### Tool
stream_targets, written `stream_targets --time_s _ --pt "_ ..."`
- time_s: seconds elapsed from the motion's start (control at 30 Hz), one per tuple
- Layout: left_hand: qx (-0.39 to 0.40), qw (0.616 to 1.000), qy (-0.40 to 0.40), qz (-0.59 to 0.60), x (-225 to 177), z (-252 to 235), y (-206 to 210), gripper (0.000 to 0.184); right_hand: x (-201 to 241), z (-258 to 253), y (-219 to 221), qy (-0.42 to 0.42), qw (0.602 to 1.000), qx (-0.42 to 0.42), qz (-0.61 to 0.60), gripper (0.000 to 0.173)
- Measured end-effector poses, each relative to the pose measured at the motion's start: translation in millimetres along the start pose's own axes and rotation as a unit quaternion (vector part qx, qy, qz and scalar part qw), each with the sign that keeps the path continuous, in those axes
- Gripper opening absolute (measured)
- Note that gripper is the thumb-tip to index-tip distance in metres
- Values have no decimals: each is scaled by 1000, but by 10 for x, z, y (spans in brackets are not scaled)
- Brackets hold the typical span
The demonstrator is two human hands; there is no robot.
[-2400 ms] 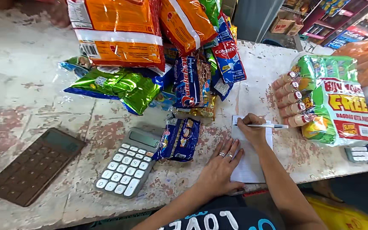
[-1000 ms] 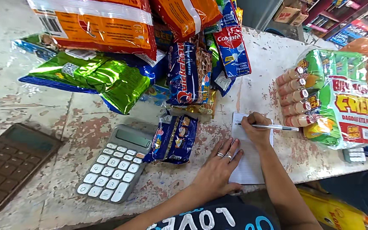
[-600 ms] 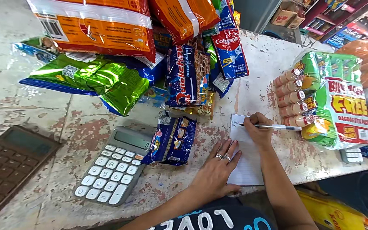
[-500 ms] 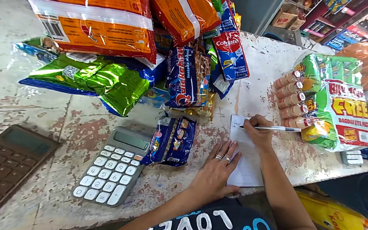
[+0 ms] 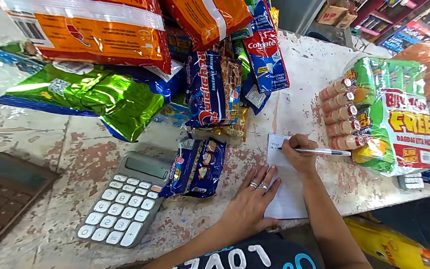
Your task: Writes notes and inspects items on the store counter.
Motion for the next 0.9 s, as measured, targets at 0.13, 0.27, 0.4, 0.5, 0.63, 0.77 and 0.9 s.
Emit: stream_targets --time_s 0.13,0.27,0.4,0.5,0.63,0.77,0.9 --pt "-3 1000 2 -1 5 2 3 100 30 -22 -55 17 1000 -11 -14 27" --pt "1 1000 -3 -5 -9 -7 -7 101 73 5 -15 -6 1000 -10 21 28" --pt "0 1000 0 -8 -16 0 -8 100 31 6 -37 0 999 -13 29 28" --pt "3 1000 1 -5 -15 -1 -9 99 43 6 -35 -4 1000 -9 24 27" --pt "-1 1000 0 4 -6 -1 -10 98 38 -4 -28 -12 1000 -7 21 28" --pt "-1 1000 -1 3 1 1 -6 98 35 -8 -34 -11 1000 -13 19 27" --pt "3 1000 0 -4 -7 -9 -6 99 26 -2 -41 -12 1000 -13 23 28"
Point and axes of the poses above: each hand's wrist, its own z-axis away from the middle knuckle, its own y-axis out of the palm, x = y × z, the point moved 10 cm from there along -z, towards the middle knuckle, and after that the axes turned 6 degrees about z, right-handed, at the moved point
